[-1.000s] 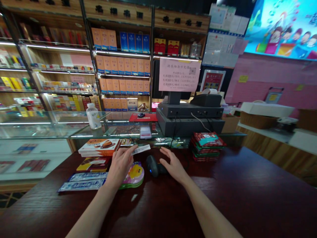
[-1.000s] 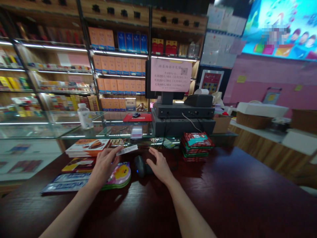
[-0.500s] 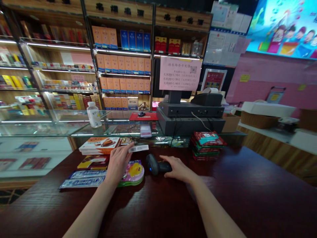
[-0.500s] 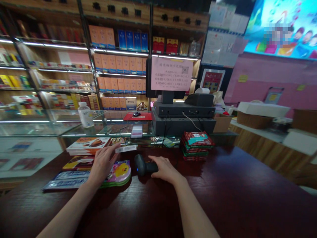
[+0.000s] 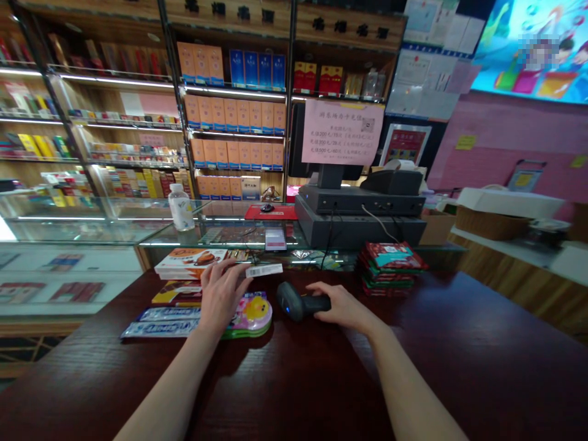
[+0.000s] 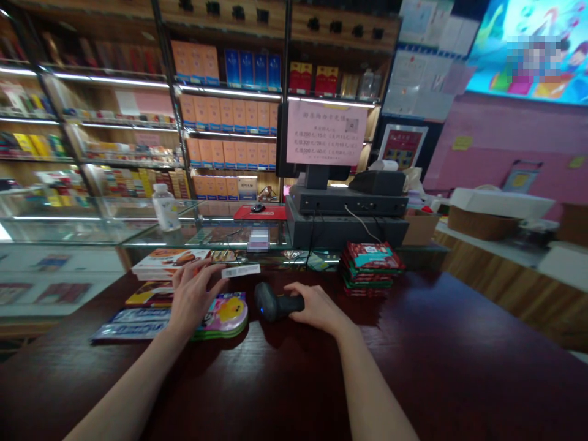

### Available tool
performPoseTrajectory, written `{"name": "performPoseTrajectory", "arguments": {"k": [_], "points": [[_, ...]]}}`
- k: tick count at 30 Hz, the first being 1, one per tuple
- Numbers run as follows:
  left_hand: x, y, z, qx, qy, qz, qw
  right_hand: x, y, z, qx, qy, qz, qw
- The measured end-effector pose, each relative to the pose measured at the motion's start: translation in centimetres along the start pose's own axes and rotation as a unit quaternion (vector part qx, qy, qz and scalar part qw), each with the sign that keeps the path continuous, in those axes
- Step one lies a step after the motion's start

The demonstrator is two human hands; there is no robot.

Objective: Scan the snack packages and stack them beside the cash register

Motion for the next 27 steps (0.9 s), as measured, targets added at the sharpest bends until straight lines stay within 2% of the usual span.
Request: {"name": "performPoseTrajectory", "arguments": {"k": [4,12,19,27], "points": [[-0.4,0.4,-0.3,0.021,0.011,-0.006,1.0,-0.7,-1.5,0.0,-0.017,-0.002,-0.019,1.0],[-0.5,0.5,-0.5,0.035,-0.01,0.011,0.999,-1.3,-4.4,0.1,-0.079,-0.007,-0.034,0.996],[-0.4,0.4,-0.2,0.051,-0.005,-0.015,0.999,-1.4,-4.6,0.2,-0.071,-0.015,-0.029,0.997],[-0.2,0.2,-0.1,0.037,-0.004,-0.004,0.999,-1.2,-4.7,0.2,-0.067,-0.008,-0.027,0.997]]}}
Point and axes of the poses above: each hand's wrist, its own z-axis away from the middle knuckle, its own x-axis out of the palm, y = z × x, the point moved 4 cm from there along -z, towards the middle knuckle, and after that the axes turned 11 degrees about y, right-handed, at the moved point
